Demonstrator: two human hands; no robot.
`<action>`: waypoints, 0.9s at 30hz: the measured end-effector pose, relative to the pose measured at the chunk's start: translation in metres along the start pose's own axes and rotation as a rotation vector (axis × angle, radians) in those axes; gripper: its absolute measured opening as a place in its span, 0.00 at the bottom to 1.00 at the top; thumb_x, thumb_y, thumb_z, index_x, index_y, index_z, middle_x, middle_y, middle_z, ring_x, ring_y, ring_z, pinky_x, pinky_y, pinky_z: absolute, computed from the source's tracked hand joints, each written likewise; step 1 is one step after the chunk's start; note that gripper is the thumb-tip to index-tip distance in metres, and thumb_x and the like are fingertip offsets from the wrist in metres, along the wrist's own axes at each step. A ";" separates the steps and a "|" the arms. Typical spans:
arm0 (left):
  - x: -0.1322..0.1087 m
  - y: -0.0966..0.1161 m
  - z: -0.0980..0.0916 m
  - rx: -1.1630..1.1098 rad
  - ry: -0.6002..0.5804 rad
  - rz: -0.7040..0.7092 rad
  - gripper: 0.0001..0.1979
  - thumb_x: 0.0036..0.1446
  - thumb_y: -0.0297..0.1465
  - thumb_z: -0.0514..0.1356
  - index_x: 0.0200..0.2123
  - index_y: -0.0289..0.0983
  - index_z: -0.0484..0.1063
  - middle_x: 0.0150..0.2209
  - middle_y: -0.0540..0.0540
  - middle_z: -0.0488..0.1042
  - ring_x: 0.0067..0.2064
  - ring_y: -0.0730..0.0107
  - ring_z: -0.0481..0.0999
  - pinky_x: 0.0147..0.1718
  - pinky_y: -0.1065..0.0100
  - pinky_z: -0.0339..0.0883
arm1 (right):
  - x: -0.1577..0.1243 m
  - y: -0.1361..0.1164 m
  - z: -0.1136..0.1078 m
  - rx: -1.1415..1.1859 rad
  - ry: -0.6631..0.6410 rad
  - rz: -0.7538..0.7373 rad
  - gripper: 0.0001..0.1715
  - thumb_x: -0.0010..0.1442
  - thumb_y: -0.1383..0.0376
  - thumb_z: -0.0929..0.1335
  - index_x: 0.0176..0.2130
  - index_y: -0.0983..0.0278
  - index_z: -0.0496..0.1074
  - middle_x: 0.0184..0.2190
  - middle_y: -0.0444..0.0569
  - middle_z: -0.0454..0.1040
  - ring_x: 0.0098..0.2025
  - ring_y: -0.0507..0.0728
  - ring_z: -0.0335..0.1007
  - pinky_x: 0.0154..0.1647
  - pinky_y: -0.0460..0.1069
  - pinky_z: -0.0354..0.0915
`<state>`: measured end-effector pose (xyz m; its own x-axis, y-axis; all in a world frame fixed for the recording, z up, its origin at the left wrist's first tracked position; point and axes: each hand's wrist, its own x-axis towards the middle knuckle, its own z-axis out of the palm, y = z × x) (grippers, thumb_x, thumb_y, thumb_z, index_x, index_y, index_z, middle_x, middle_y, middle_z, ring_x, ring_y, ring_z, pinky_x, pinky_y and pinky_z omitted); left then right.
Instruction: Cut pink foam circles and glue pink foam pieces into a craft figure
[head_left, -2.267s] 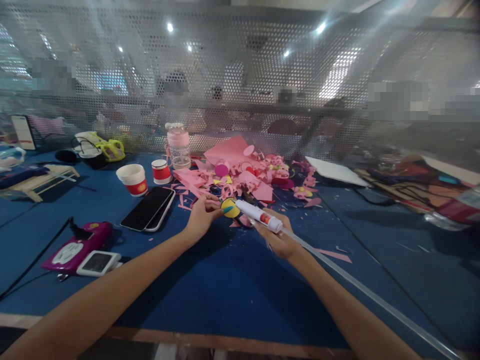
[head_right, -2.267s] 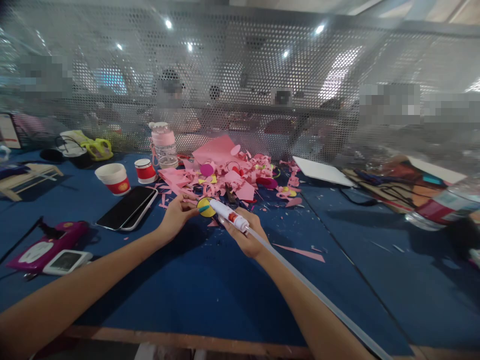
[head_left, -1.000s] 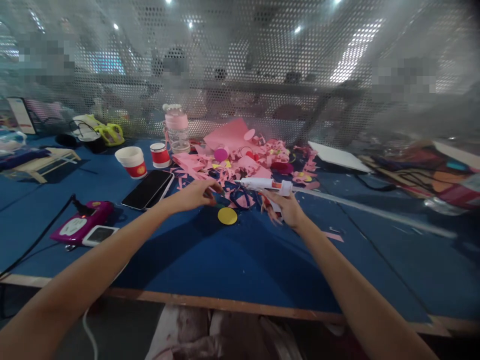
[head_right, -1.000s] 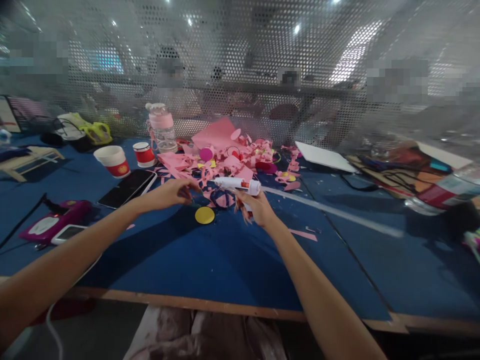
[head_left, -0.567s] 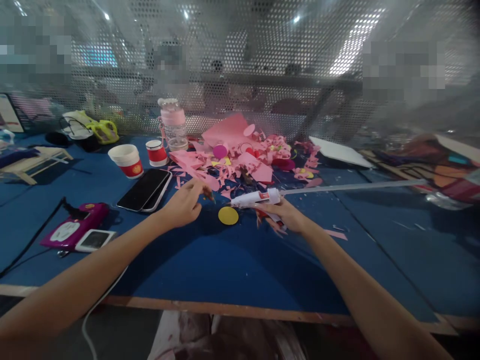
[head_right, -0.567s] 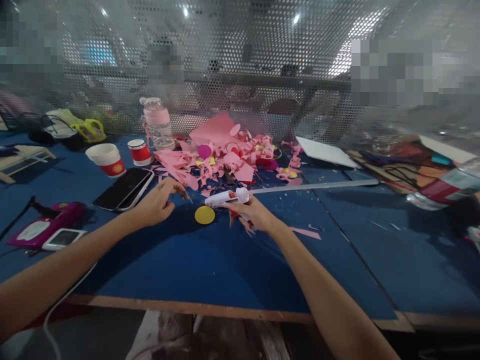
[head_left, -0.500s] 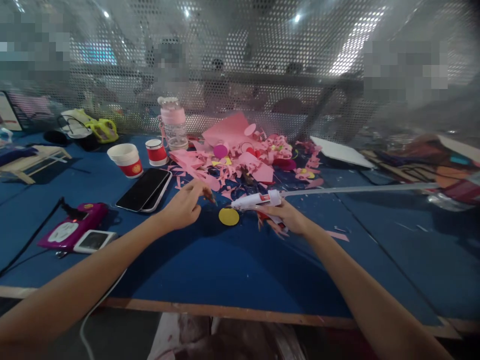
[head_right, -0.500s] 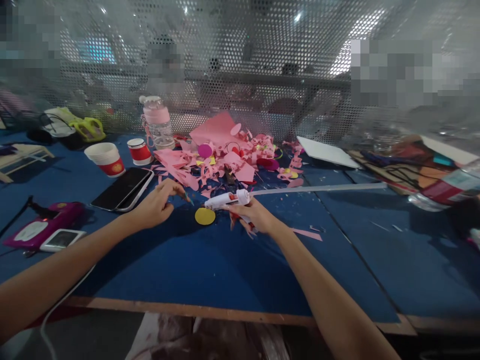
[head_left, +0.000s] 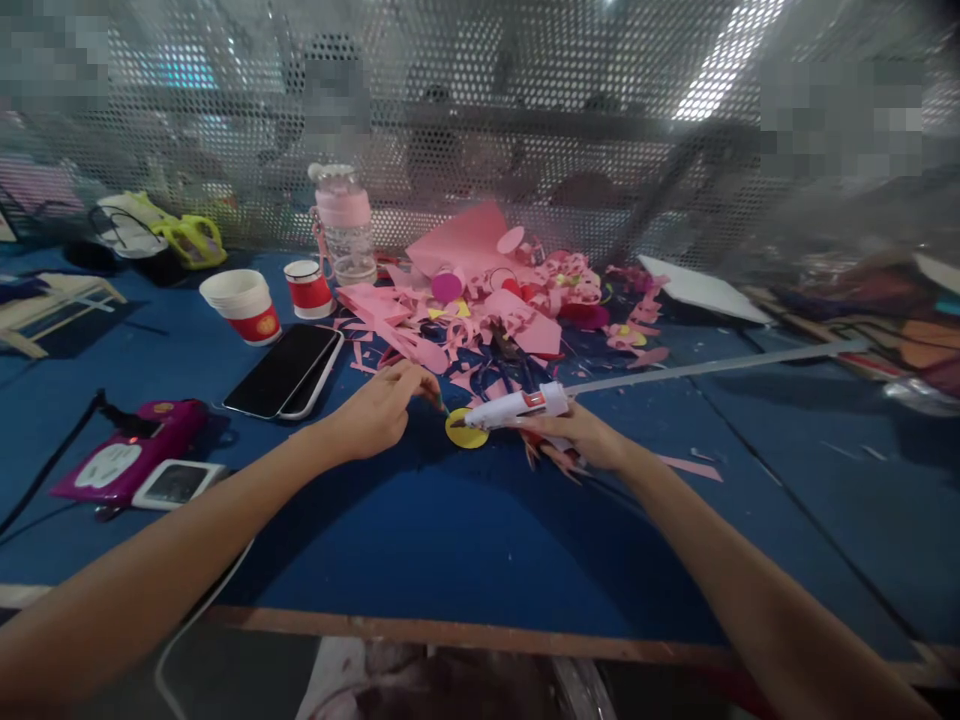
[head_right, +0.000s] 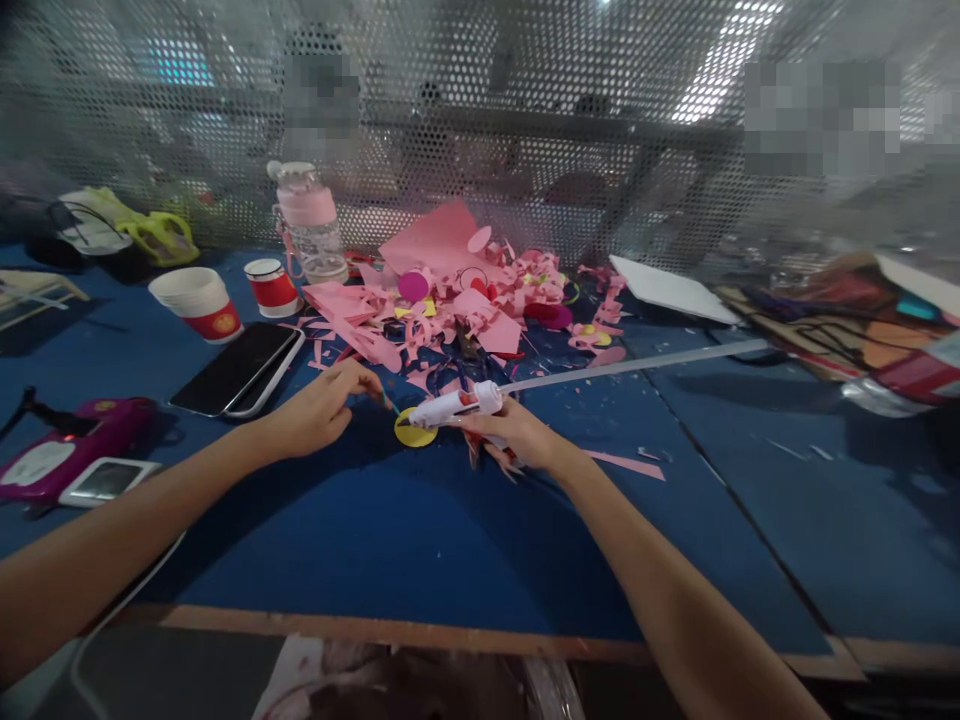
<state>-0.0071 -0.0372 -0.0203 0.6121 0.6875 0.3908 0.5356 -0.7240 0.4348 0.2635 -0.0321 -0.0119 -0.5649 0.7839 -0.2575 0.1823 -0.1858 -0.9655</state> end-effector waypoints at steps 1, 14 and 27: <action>0.000 0.000 0.000 -0.008 0.000 -0.004 0.26 0.38 0.11 0.44 0.42 0.35 0.59 0.40 0.43 0.66 0.45 0.69 0.70 0.49 0.60 0.67 | 0.000 0.001 0.000 -0.009 0.000 0.005 0.18 0.46 0.54 0.69 0.22 0.66 0.65 0.05 0.36 0.59 0.06 0.45 0.49 0.09 0.42 0.58; 0.001 0.003 -0.001 -0.024 0.000 -0.050 0.23 0.39 0.12 0.44 0.40 0.35 0.59 0.39 0.43 0.68 0.45 0.69 0.71 0.48 0.62 0.67 | 0.001 -0.005 0.007 -0.049 0.018 0.011 0.18 0.46 0.54 0.70 0.22 0.65 0.64 0.07 0.36 0.60 0.06 0.43 0.48 0.06 0.41 0.50; 0.001 0.004 -0.002 -0.034 -0.006 -0.093 0.23 0.39 0.12 0.44 0.39 0.36 0.59 0.39 0.44 0.69 0.44 0.71 0.72 0.48 0.62 0.66 | 0.000 -0.005 0.000 -0.037 -0.051 0.005 0.17 0.47 0.56 0.70 0.22 0.66 0.64 0.08 0.36 0.59 0.07 0.43 0.48 0.07 0.41 0.49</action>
<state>-0.0054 -0.0391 -0.0169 0.5647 0.7509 0.3424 0.5699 -0.6549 0.4963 0.2626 -0.0313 -0.0074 -0.6044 0.7514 -0.2647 0.2144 -0.1667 -0.9624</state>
